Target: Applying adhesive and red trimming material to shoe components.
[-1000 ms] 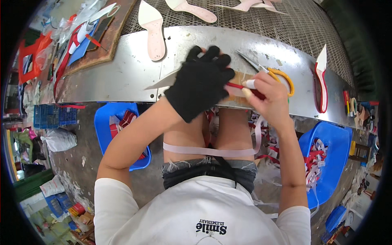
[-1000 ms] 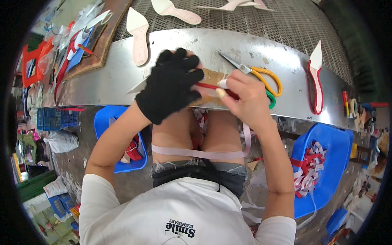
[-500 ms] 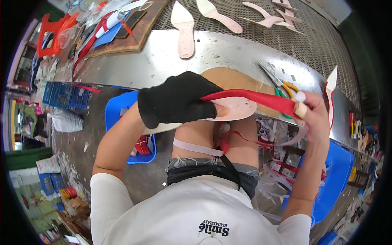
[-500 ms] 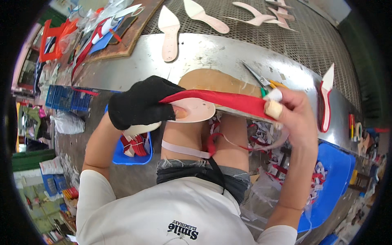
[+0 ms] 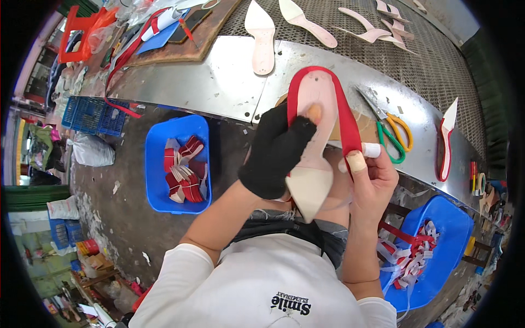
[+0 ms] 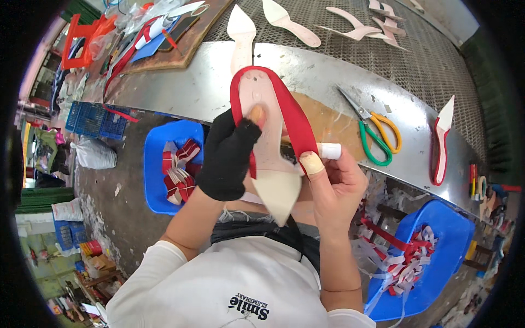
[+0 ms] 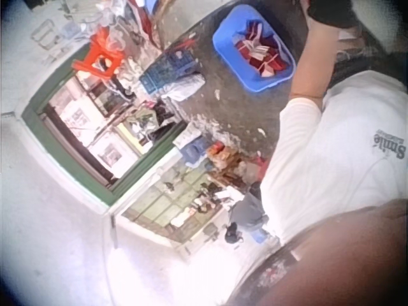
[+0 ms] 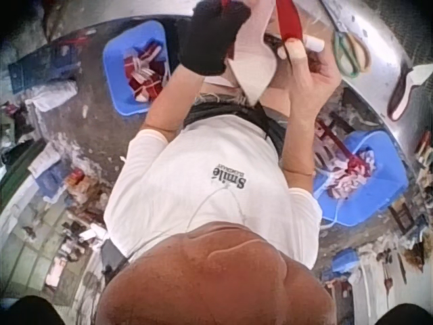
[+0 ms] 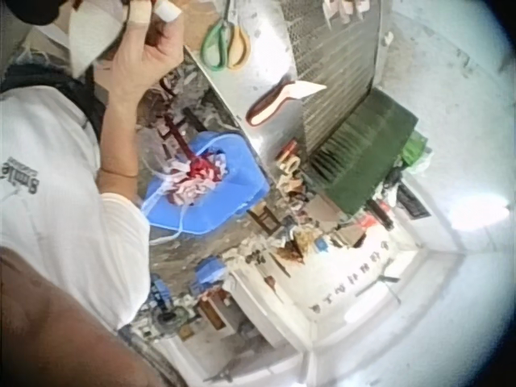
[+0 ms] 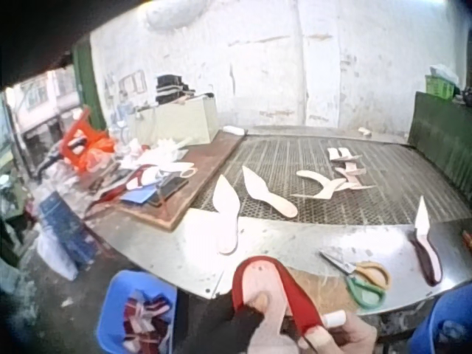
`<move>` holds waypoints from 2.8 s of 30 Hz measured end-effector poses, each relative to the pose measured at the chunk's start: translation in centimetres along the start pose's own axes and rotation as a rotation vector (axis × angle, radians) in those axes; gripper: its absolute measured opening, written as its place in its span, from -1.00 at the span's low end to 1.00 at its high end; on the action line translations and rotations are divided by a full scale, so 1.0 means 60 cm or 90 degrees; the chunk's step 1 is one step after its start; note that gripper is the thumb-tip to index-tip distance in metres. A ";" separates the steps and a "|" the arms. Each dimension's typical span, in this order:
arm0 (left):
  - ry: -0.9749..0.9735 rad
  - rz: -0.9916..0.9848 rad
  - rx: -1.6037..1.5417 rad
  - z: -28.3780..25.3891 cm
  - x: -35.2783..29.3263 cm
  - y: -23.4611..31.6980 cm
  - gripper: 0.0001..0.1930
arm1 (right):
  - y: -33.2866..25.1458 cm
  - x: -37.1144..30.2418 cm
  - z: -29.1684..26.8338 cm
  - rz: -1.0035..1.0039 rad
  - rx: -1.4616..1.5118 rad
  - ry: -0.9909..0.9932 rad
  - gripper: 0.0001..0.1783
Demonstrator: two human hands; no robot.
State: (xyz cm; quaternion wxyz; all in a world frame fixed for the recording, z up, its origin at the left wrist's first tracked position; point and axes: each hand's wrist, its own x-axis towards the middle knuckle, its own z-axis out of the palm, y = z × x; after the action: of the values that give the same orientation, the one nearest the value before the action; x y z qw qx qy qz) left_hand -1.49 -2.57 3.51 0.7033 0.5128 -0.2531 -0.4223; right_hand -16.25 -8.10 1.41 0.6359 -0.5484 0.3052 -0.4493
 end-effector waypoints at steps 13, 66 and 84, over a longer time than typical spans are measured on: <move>0.128 0.029 -0.160 0.047 -0.014 -0.010 -0.75 | 0.000 0.020 0.003 -0.093 -0.332 0.013 -0.81; -0.169 -0.225 -0.468 -0.070 -0.006 -0.079 -0.69 | 0.052 0.150 -0.235 -0.172 -0.917 -0.049 -0.60; -0.136 -0.029 -0.617 -0.060 0.003 -0.091 -0.74 | 0.068 -0.111 -0.053 0.266 -0.056 -0.217 -0.50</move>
State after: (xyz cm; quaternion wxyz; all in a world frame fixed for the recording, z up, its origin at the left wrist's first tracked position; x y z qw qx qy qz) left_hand -0.38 -1.51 -2.83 0.8216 0.0866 -0.0871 -0.5567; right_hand -20.79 -3.43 -3.92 0.7323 -0.5684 0.3198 -0.1961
